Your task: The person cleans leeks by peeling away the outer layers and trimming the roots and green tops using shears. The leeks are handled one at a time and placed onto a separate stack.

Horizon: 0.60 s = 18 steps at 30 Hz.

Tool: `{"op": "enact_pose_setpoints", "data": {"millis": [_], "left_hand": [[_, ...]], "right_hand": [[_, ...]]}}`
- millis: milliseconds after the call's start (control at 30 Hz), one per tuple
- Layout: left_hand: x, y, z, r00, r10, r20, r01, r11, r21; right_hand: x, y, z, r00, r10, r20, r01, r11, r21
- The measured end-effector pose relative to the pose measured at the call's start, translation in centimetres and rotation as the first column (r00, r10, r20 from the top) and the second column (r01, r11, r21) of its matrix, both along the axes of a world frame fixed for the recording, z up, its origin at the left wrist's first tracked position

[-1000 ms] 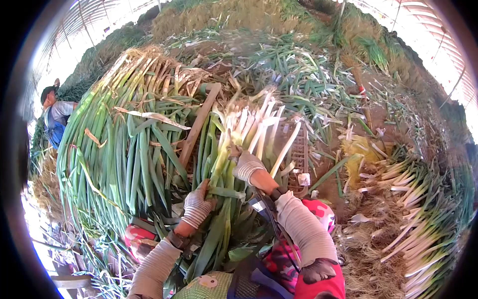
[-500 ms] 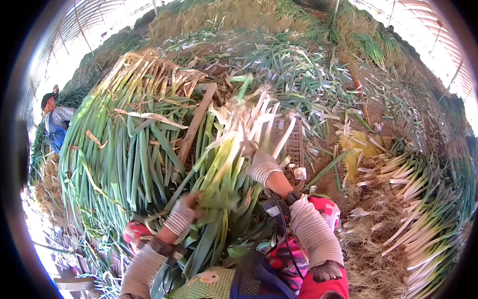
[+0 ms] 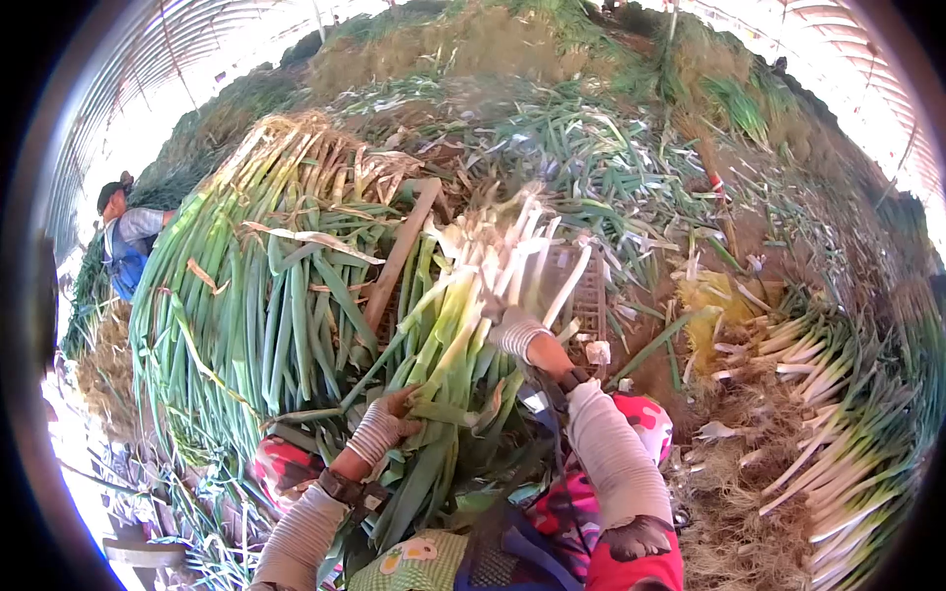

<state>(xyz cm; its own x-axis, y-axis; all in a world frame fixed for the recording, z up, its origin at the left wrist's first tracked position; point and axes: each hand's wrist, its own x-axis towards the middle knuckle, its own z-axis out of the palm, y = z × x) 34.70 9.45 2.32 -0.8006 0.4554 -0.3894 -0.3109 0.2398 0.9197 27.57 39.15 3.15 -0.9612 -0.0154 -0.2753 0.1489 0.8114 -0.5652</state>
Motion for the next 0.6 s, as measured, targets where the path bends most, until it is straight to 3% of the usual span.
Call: {"op": "enact_pose_setpoints", "data": {"millis": [33, 67, 100, 133, 167, 200, 233, 267, 333, 367, 400, 433, 467, 533, 600], "left_hand": [[-0.3, -0.3, 0.0, 1.000, -0.013, 0.003, 0.013, 1.000, 0.010], [-0.5, -0.6, 0.0, 1.000, -0.022, 0.008, 0.022, 1.000, 0.019], [-1.0, -0.9, 0.7, 0.996, -0.072, -0.053, 0.064, 0.988, -0.138], [-1.5, -1.3, 0.3, 0.995, -0.086, -0.040, 0.083, 0.994, -0.065], [-2.3, -1.8, -0.4, 0.995, -0.093, -0.038, 0.094, 0.996, 0.008], [-3.2, -2.7, -0.4, 0.995, -0.091, -0.045, 0.094, 0.993, 0.076], [-3.8, -3.2, 0.1, 0.998, -0.038, -0.047, 0.044, 0.991, 0.124], [-4.8, -3.9, 0.7, 0.998, -0.015, -0.069, 0.018, 0.999, 0.044], [-6.5, -5.0, 1.2, 0.995, 0.010, -0.098, -0.020, 0.994, -0.108], [-7.0, -5.2, 0.1, 0.987, 0.138, -0.086, -0.139, 0.990, -0.003], [-7.1, -5.1, 0.7, 0.995, 0.065, -0.079, -0.075, 0.989, -0.125], [-7.0, -4.9, 1.9, 0.998, -0.006, -0.065, -0.010, 0.970, -0.244], [-7.2, -5.0, 2.7, 0.996, -0.072, -0.043, 0.052, 0.932, -0.358], [-8.9, -6.5, 2.4, 0.928, -0.105, -0.357, -0.084, 0.875, -0.477], [-10.6, -8.9, 1.8, 0.766, -0.195, -0.612, -0.227, 0.809, -0.542]], "right_hand": [[-1.3, 0.1, -2.1, 0.992, 0.048, 0.114, -0.063, 0.989, 0.132], [-1.0, 0.0, -2.6, 0.994, -0.108, 0.036, 0.112, 0.982, -0.155], [-0.8, -0.1, -1.5, 0.974, -0.225, 0.010, 0.226, 0.974, -0.031], [-0.2, -0.1, 0.8, 0.941, -0.336, -0.035, 0.338, 0.937, 0.089], [0.6, 0.0, 3.2, 0.968, -0.241, 0.072, 0.241, 0.971, 0.012], [0.2, 0.0, 1.3, 0.991, -0.122, -0.052, 0.122, 0.993, -0.005], [-0.3, -0.3, -0.4, 0.998, -0.066, 0.018, 0.066, 0.998, 0.001], [1.1, -1.8, 3.6, 0.996, -0.018, 0.091, 0.027, 0.995, -0.095], [-0.1, -1.7, 2.0, 0.984, -0.165, 0.071, 0.160, 0.984, 0.074], [-0.3, -1.1, 1.5, 0.962, -0.272, 0.001, 0.270, 0.955, 0.120], [-0.2, -0.9, 2.2, 0.925, -0.373, -0.075, 0.381, 0.911, 0.159], [0.1, -1.4, 3.5, 0.926, -0.375, -0.031, 0.375, 0.912, 0.166], [0.3, -1.3, 4.4, 0.980, -0.179, 0.084, 0.170, 0.980, 0.104], [0.3, -1.8, 1.5, 0.995, 0.094, 0.024, -0.096, 0.991, 0.091], [-0.3, -2.0, 1.3, 0.999, 0.031, -0.032, -0.030, 0.999, 0.010]]}}
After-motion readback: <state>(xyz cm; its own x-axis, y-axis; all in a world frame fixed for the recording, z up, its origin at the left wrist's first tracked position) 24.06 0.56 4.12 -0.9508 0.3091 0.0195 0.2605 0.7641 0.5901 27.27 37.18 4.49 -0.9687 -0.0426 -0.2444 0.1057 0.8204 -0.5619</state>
